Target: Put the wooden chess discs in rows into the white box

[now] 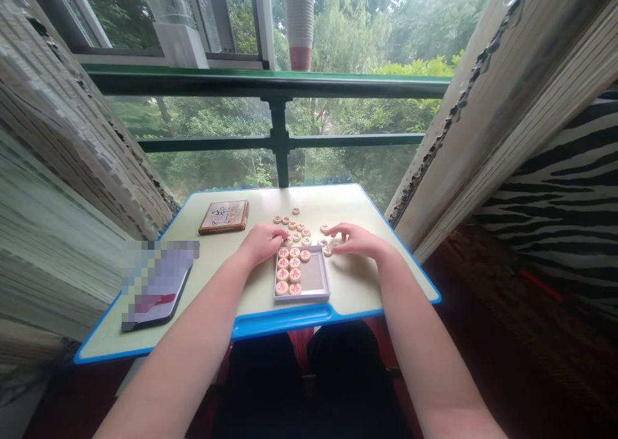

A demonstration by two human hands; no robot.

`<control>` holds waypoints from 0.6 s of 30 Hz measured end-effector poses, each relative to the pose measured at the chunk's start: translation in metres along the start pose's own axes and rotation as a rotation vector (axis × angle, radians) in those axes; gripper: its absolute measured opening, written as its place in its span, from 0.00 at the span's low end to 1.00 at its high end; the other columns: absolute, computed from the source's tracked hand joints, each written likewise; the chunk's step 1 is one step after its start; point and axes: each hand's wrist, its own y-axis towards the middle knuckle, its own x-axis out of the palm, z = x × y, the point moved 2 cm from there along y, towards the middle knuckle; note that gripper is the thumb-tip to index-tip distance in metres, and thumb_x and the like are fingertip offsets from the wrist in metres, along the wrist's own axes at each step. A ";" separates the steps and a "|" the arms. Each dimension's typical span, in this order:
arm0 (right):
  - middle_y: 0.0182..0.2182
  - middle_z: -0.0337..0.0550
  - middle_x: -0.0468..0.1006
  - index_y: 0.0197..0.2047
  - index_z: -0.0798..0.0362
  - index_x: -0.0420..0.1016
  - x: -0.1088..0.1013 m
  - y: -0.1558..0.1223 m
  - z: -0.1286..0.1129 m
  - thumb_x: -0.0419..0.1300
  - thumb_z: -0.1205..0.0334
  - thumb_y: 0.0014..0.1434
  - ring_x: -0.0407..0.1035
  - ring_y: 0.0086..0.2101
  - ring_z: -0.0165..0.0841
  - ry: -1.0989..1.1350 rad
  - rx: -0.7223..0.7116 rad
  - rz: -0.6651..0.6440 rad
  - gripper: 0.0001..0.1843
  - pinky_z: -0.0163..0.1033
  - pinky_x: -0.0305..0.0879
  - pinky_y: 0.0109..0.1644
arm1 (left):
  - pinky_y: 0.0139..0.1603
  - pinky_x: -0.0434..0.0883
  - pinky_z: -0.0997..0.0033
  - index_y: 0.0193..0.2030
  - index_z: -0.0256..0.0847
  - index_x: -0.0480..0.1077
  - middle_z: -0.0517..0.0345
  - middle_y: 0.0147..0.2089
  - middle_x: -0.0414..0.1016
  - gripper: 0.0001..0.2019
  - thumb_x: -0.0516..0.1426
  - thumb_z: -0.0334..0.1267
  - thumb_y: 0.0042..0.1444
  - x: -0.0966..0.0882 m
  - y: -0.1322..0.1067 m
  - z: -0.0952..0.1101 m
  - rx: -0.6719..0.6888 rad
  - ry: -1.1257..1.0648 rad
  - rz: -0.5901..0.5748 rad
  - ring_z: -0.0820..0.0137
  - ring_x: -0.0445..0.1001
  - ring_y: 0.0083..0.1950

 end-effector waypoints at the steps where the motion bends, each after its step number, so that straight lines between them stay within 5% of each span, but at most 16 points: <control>1: 0.43 0.42 0.73 0.46 0.49 0.74 0.000 -0.001 0.001 0.64 0.62 0.43 0.66 0.34 0.30 -0.016 0.010 -0.016 0.23 0.32 0.62 0.36 | 0.50 0.69 0.69 0.35 0.43 0.78 0.60 0.40 0.79 0.16 0.49 0.32 0.48 0.000 0.000 0.000 0.007 0.020 0.003 0.66 0.75 0.45; 10: 0.35 0.41 0.75 0.39 0.52 0.76 0.001 0.003 0.006 0.64 0.61 0.44 0.67 0.32 0.30 -0.107 0.061 0.021 0.15 0.33 0.61 0.34 | 0.55 0.66 0.67 0.40 0.40 0.76 0.55 0.47 0.76 0.19 0.48 0.26 0.47 0.002 0.001 0.003 0.154 0.086 0.017 0.66 0.72 0.50; 14: 0.44 0.43 0.72 0.46 0.48 0.74 0.005 0.004 0.005 0.65 0.60 0.44 0.68 0.38 0.33 -0.089 -0.059 -0.001 0.23 0.34 0.63 0.41 | 0.54 0.67 0.66 0.36 0.41 0.77 0.55 0.47 0.76 0.16 0.51 0.27 0.47 0.004 0.005 -0.002 0.158 0.088 -0.033 0.65 0.72 0.49; 18: 0.44 0.45 0.71 0.45 0.47 0.76 0.012 0.010 0.006 0.63 0.61 0.47 0.67 0.42 0.35 -0.089 -0.162 0.038 0.18 0.36 0.62 0.46 | 0.53 0.68 0.66 0.36 0.42 0.77 0.54 0.46 0.76 0.12 0.53 0.30 0.48 0.003 0.008 -0.005 0.192 0.090 -0.046 0.64 0.73 0.48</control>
